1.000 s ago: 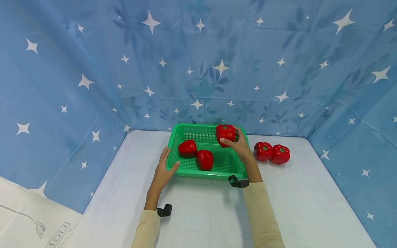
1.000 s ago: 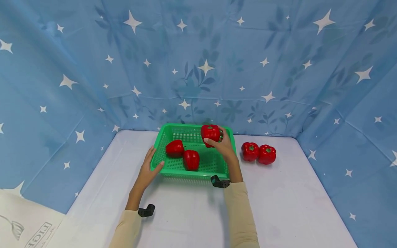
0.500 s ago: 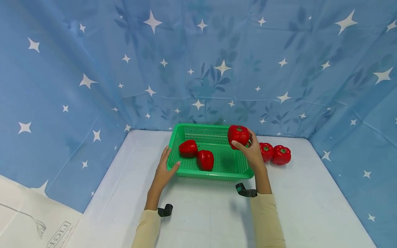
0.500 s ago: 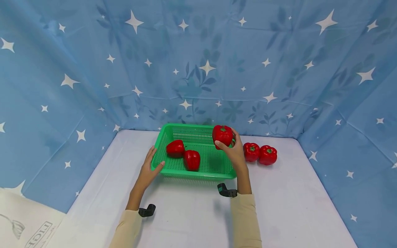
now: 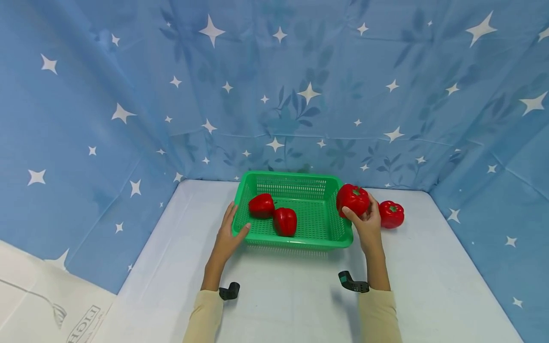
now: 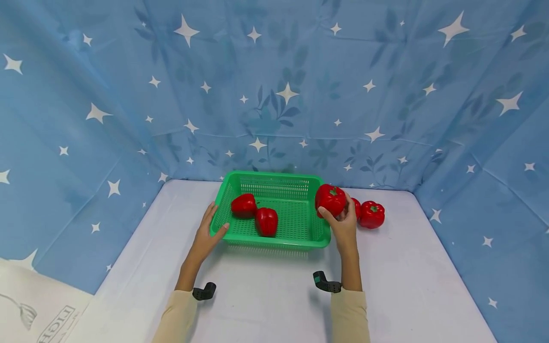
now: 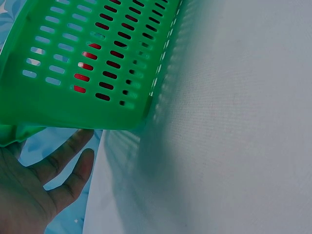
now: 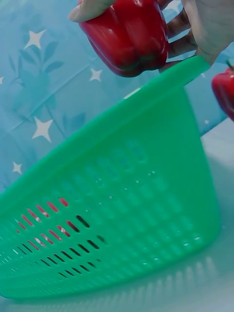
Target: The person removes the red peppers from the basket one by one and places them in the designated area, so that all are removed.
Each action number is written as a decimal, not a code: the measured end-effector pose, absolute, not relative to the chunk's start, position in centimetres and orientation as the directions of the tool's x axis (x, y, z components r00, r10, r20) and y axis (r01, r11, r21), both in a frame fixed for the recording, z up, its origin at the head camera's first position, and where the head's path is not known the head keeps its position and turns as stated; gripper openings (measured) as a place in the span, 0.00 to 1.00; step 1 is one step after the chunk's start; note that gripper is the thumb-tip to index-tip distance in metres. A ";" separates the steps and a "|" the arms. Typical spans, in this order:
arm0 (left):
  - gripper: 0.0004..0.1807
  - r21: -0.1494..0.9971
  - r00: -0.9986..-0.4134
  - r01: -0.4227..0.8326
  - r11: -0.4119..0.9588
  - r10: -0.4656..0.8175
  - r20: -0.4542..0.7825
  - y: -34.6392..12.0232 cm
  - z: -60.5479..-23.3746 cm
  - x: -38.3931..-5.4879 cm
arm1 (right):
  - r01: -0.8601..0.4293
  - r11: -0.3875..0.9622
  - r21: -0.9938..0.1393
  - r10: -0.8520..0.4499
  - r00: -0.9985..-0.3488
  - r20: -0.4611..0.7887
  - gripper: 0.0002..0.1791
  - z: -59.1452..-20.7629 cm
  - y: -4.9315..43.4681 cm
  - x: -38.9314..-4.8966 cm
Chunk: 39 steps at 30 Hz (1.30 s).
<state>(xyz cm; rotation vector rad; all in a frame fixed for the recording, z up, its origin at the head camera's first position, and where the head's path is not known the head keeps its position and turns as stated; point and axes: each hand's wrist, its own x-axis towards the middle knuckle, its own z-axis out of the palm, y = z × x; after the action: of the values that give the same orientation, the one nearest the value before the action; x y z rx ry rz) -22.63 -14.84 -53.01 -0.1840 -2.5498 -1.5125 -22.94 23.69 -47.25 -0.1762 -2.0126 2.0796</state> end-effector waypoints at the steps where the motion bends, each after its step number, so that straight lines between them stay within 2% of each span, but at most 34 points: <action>1: 0.41 0.857 -0.977 0.194 0.477 0.018 0.211 -14.8 -53.0 -22.7 | -0.088 -0.019 -0.996 0.265 -0.961 0.080 0.47 -47.4 23.9 -22.8; 10: 0.42 0.854 -0.978 0.193 0.483 0.019 0.210 -14.8 -52.9 -22.6 | -0.073 -0.021 -0.997 0.349 -0.935 0.061 0.49 -49.2 25.8 -21.5; 18: 0.43 0.856 -0.976 0.199 0.477 0.018 0.217 -14.8 -52.8 -22.6 | -0.057 0.036 -0.998 0.419 -0.905 0.067 0.51 -50.9 27.4 -20.6; 29: 0.43 0.857 -0.976 0.196 0.477 0.016 0.215 -14.8 -52.9 -22.6 | 0.060 0.140 -0.988 0.439 -0.899 0.008 0.51 -54.0 28.5 -19.8; 39: 0.41 0.860 -0.976 0.195 0.472 0.009 0.217 -14.8 -53.1 -22.7 | 0.099 0.193 -0.976 0.422 -0.907 -0.009 0.54 -55.5 28.8 -19.5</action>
<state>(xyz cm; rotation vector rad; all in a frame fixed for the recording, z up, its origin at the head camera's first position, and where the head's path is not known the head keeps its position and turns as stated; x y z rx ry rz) -22.71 -14.81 -53.10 -0.1783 -2.5345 -1.5166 -19.49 28.78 -55.47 -0.4966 -2.2090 1.7751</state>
